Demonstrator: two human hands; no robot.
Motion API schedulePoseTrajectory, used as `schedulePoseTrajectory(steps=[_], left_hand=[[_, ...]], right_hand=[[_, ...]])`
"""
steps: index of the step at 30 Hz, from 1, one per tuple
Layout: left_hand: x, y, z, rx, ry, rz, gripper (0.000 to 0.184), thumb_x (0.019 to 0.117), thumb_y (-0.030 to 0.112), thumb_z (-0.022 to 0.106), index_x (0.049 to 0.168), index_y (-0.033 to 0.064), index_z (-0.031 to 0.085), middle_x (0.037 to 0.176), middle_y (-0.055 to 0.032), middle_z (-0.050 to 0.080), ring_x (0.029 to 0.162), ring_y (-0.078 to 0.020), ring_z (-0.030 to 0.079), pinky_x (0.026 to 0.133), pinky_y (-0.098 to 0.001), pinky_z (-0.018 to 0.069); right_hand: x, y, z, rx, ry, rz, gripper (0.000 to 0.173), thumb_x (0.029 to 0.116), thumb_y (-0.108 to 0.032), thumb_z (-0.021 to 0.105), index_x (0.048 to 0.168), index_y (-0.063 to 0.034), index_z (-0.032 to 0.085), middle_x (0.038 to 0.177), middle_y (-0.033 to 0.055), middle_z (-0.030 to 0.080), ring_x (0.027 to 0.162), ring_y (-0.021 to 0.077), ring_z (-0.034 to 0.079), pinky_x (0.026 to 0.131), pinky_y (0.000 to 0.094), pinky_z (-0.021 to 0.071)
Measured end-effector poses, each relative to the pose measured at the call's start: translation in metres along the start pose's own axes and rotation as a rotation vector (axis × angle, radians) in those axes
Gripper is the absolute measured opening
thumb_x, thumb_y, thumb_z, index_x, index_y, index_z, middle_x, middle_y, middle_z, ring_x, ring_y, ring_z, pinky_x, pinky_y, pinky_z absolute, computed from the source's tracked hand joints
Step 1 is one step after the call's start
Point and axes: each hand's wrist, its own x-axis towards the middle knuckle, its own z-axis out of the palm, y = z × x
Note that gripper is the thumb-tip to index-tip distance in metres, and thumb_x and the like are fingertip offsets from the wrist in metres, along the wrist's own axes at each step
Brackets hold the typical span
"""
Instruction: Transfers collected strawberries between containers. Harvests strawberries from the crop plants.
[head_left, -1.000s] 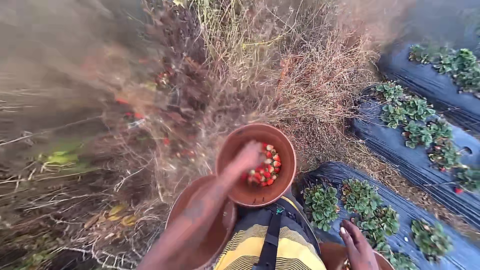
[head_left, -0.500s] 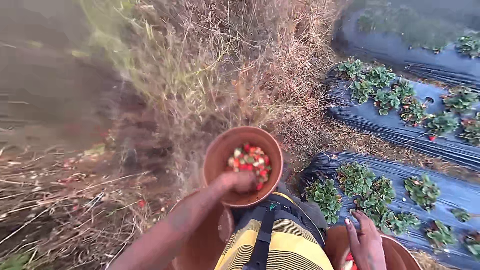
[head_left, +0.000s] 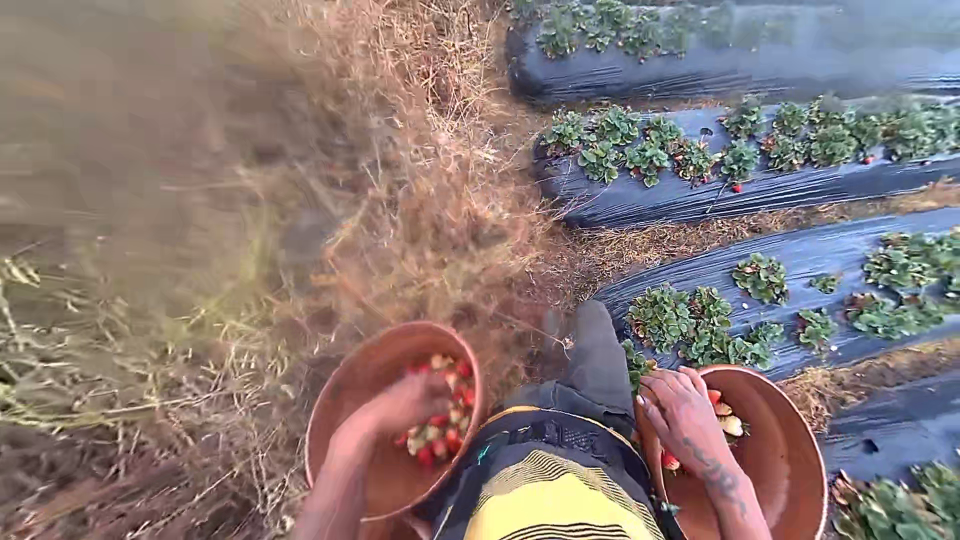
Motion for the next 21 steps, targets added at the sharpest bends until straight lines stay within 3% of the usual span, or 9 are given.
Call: schedulePoseTrajectory(steps=[4,6,8,10,13,16,18,19,21], left_hand=[[-0.053,0.033,-0.062,-0.264,0.278,0.327,0.03,0.1016,0.033,0.056,0.104,0.0074,0.073,0.099,-0.0069,0.077,0.086,-0.021,0.075,0.082,-0.0438,0.0634],[-0.049,0.05,-0.096,-0.326,0.469,0.474,0.033,0.1006,0.039,0.057,0.104,0.0104,0.073,0.096,-0.0049,0.077,0.079,-0.0189,0.075,0.072,-0.038,0.0648],[-0.021,0.071,-0.13,-0.287,0.655,0.495,0.033,0.0999,0.038,0.054,0.106,0.0105,0.072,0.094,-0.004,0.076,0.076,-0.0177,0.074,0.069,-0.0362,0.0643],[0.023,0.088,-0.162,-0.138,0.73,0.388,0.028,0.1013,0.03,0.053,0.112,0.0102,0.07,0.097,-0.0046,0.075,0.081,-0.0187,0.073,0.074,-0.0423,0.0624],[0.111,0.111,-0.208,0.138,0.595,0.2,0.035,0.1051,0.029,0.058,0.131,0.006,0.065,0.13,-0.0176,0.065,0.12,-0.0349,0.064,0.103,-0.0619,0.0489],[0.199,0.127,-0.231,0.267,0.499,0.174,0.044,0.1072,0.036,0.051,0.136,0.0048,0.063,0.148,-0.0221,0.053,0.139,-0.0409,0.049,0.115,-0.0629,0.0386],[0.23,0.141,-0.243,0.327,0.509,0.252,0.045,0.1062,0.038,0.049,0.129,0.0052,0.069,0.156,-0.0218,0.046,0.148,-0.0425,0.037,0.121,-0.062,0.0295],[0.238,0.153,-0.254,0.352,0.568,0.315,0.043,0.105,0.038,0.05,0.123,0.0055,0.072,0.154,-0.0218,0.048,0.148,-0.0435,0.037,0.121,-0.0626,0.0287],[0.236,0.182,-0.283,0.401,0.736,0.37,0.043,0.1055,0.036,0.047,0.113,0.0041,0.075,0.139,-0.0212,0.06,0.134,-0.0457,0.05,0.111,-0.0661,0.0382]], right_hand=[[0.037,0.013,0.012,0.074,-0.042,0.051,0.04,0.1054,-0.042,0.047,0.119,-0.0143,0.072,0.124,0.0039,0.072,0.127,0.023,0.062,0.121,0.055,0.0314],[0.061,0.036,0.019,0.12,-0.114,0.097,0.042,0.1055,-0.041,0.046,0.121,-0.0122,0.072,0.128,0.0061,0.07,0.135,0.0246,0.057,0.125,0.0536,0.0264],[0.089,0.061,0.028,0.168,-0.16,0.121,0.042,0.1057,-0.04,0.046,0.123,-0.0108,0.072,0.131,0.0079,0.069,0.139,0.0256,0.053,0.126,0.0508,0.0251],[0.121,0.083,0.035,0.206,-0.171,0.139,0.043,0.1062,-0.04,0.045,0.122,-0.0103,0.072,0.131,0.0086,0.069,0.138,0.0249,0.054,0.126,0.0483,0.0273],[0.18,0.111,0.033,0.21,-0.112,0.201,0.041,0.106,-0.038,0.046,0.115,-0.011,0.075,0.118,0.0079,0.074,0.124,0.0248,0.064,0.119,0.0487,0.0367],[0.234,0.128,0.009,0.194,-0.098,0.338,0.041,0.1059,-0.038,0.045,0.112,-0.0132,0.077,0.109,0.005,0.076,0.112,0.0235,0.068,0.112,0.0498,0.0408],[0.262,0.138,-0.007,0.217,-0.108,0.401,0.042,0.1067,-0.038,0.043,0.112,-0.0135,0.076,0.107,0.0048,0.076,0.109,0.0235,0.068,0.111,0.0503,0.0413],[0.278,0.144,-0.013,0.235,-0.105,0.415,0.042,0.1067,-0.038,0.043,0.113,-0.0134,0.077,0.105,0.0052,0.077,0.108,0.0239,0.069,0.11,0.0506,0.0422],[0.312,0.154,-0.021,0.238,-0.179,0.424,0.043,0.1066,-0.041,0.044,0.116,-0.0135,0.076,0.103,0.0081,0.077,0.106,0.0267,0.07,0.108,0.052,0.0438]])
